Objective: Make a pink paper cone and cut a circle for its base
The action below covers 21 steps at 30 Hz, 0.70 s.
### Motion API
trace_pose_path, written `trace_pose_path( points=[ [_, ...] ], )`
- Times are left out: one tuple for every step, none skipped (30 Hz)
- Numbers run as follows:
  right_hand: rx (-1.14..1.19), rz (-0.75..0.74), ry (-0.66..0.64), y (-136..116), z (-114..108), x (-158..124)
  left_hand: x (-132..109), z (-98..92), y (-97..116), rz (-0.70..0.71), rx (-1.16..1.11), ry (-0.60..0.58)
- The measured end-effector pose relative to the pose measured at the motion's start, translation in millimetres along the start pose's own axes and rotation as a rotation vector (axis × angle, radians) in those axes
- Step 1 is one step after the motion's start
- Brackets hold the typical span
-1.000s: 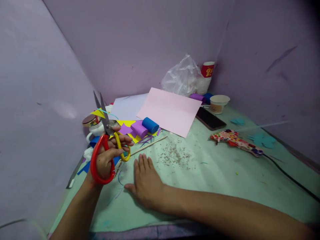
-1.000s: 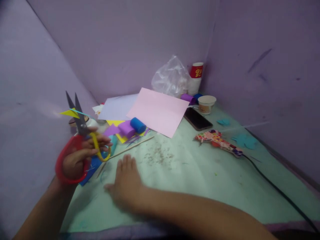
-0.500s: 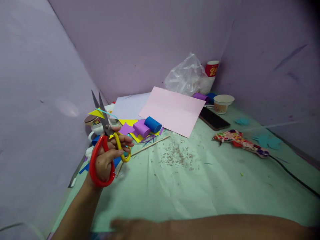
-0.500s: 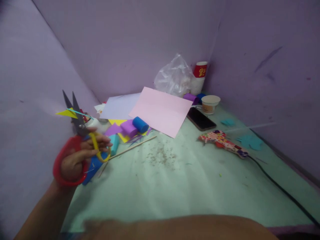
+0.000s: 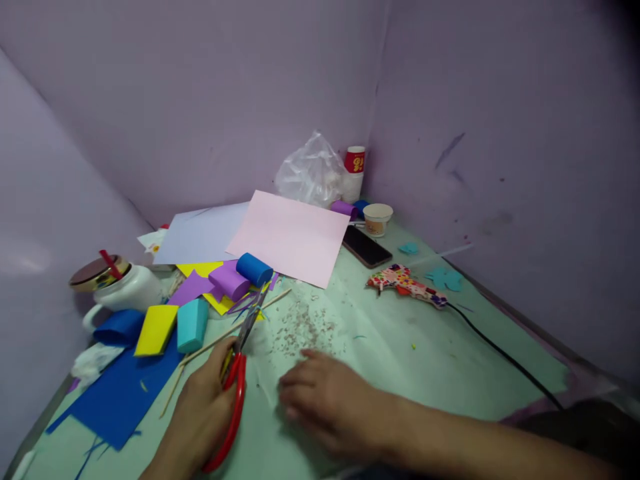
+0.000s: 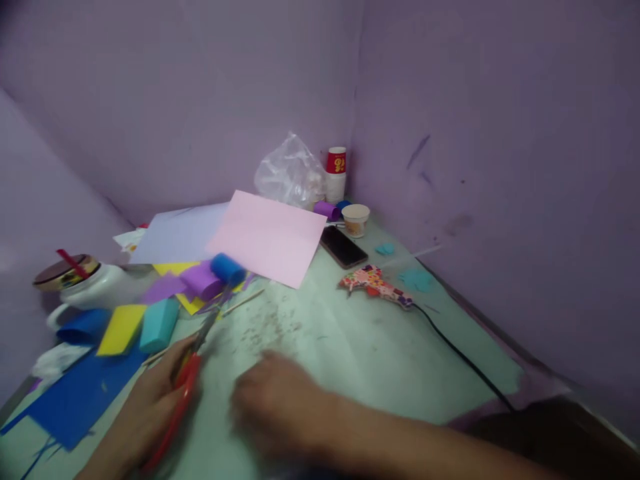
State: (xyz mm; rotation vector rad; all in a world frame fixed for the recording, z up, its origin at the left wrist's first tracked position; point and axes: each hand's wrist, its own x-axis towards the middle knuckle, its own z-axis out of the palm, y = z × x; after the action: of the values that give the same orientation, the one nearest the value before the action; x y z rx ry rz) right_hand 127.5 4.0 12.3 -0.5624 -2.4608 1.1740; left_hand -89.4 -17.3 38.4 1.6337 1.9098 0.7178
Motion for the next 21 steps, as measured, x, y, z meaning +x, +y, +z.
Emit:
trace_pose_path(
  points=[
    [0.028, 0.086, 0.146, 9, -12, -6, -1, 3.2, 0, -0.015, 0.023, -0.019],
    [0.096, 0.189, 0.295, 17, -24, -11, -2, 5.4, 1, -0.022, 0.041, -0.036],
    [0.216, 0.297, 0.43, 22, -33, -14, -3, 6.7, 3, -0.017, 0.051, -0.043],
    [0.386, 0.389, 0.534, 25, -41, -16, -4, 7.5, 7, -0.002, 0.058, -0.056],
    [0.592, 0.461, 0.602, 26, -48, -15, -5, 8.2, 11, 0.015, 0.07, -0.069],
    [0.808, 0.505, 0.629, 25, -52, -13, -5, 9.1, 16, 0.03, 0.098, -0.076],
    [1.009, 0.521, 0.621, 22, -55, -10, -6, 10.5, 22, 0.043, 0.145, -0.067],
    [1.17, 0.516, 0.59, 19, -56, -6, -8, 12.5, 27, 0.059, 0.205, -0.042],
    [1.282, 0.502, 0.545, 15, -57, -2, -9, 14.9, 32, 0.079, 0.27, -0.007],
    [1.348, 0.48, 0.497, 11, -56, 2, -10, 17.5, 36, 0.1, 0.33, 0.036],
    [1.378, 0.452, 0.45, 8, -54, 6, -12, 20.0, 39, 0.119, 0.388, 0.077],
    [1.384, 0.42, 0.409, 7, -52, 9, -13, 22.1, 41, 0.138, 0.439, 0.095],
    [1.373, 0.393, 0.383, 6, -49, 11, -14, 23.7, 42, 0.154, 0.481, 0.098],
    [1.35, 0.38, 0.376, 7, -47, 13, -15, 24.5, 43, 0.169, 0.508, 0.09],
    [1.317, 0.384, 0.388, 8, -44, 15, -16, 24.9, 44, 0.181, 0.52, 0.081],
    [1.281, 0.407, 0.413, 11, -41, 16, -15, 24.8, 45, 0.19, 0.522, 0.07],
    [1.245, 0.446, 0.441, 14, -38, 18, -15, 24.6, 47, 0.187, 0.524, 0.051],
    [1.207, 0.489, 0.463, 17, -35, 19, -14, 24.4, 49, 0.166, 0.535, 0.028],
    [1.167, 0.525, 0.474, 21, -32, 21, -12, 24.2, 52, 0.128, 0.559, -0.003],
    [1.121, 0.546, 0.478, 24, -30, 23, -11, 23.9, 55, 0.077, 0.584, -0.048],
    [1.066, 0.547, 0.484, 26, -28, 25, -10, 23.5, 58, 0.021, 0.599, -0.092]
  ],
)
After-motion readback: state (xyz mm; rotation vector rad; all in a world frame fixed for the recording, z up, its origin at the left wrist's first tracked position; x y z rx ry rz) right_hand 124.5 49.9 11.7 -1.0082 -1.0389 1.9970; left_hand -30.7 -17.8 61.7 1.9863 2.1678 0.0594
